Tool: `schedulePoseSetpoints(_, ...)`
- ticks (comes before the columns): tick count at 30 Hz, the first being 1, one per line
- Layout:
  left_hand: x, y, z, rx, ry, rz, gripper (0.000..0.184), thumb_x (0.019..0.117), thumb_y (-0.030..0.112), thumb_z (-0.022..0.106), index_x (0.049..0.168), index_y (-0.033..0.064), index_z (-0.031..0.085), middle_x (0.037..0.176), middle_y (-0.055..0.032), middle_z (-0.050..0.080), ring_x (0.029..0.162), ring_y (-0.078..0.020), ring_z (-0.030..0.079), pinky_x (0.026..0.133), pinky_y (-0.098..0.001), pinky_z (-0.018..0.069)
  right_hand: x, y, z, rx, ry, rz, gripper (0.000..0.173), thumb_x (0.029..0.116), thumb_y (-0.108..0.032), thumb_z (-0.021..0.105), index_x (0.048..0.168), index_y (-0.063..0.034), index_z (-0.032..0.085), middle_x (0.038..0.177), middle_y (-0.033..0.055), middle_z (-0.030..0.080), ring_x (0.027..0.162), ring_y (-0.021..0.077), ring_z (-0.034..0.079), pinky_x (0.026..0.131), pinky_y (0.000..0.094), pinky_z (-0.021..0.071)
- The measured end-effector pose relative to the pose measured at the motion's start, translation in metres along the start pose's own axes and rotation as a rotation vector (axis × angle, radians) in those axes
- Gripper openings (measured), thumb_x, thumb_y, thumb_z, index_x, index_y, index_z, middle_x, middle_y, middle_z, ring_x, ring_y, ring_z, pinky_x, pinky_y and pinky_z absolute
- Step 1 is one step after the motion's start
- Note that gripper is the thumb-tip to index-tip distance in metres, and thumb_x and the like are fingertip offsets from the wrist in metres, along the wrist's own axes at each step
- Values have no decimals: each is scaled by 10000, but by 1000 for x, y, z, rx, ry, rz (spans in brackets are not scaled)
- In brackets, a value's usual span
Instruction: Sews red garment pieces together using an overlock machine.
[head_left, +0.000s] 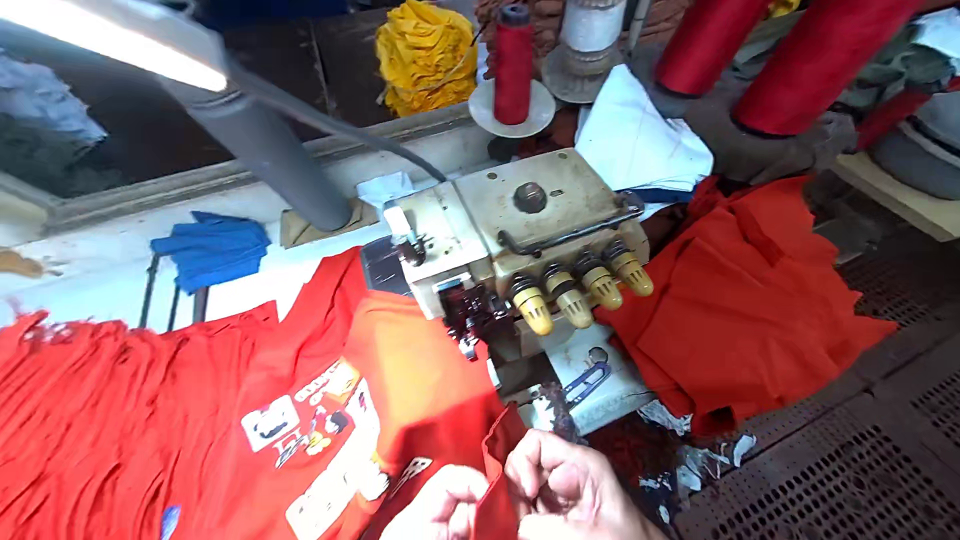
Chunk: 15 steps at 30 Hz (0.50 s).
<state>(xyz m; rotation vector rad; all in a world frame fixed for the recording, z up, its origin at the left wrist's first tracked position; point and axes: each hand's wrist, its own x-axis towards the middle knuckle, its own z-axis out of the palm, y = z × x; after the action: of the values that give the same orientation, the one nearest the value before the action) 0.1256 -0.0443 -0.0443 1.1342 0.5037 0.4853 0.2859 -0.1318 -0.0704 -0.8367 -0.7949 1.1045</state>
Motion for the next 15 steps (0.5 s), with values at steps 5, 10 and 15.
schedulePoseSetpoints(5, -8, -1, 0, -208, -14, -16, 424, 860, 144, 741, 1274, 199, 666, 1049, 121, 738, 969, 2, 672, 847, -220, 556, 0, -10, 6, 136, 34, 128, 242, 804, 69, 627, 946, -126, 650, 858, -100, 654, 771, -18, 623, 688, 172, 524)
schedulePoseSetpoints(10, -14, -10, -8, -393, -18, -71, 513, 879, 167, 758, 1363, 128, 595, 1104, 69, 743, 1039, -61, 693, 903, -278, 571, -1, -2, 6, 186, -23, 129, 225, 814, 43, 629, 935, -146, 643, 854, -98, 641, 769, -19, 612, 685, 165, 521)
schedulePoseSetpoints(15, -19, -14, -14, -447, -31, -91, 347, 888, 180, 753, 1233, 159, 726, 1121, 33, 762, 1038, -54, 705, 915, -266, 572, -3, 1, 10, 177, -29, 139, 228, 812, 48, 647, 940, -142, 637, 859, -91, 620, 763, -4, 599, 679, 173, 513)
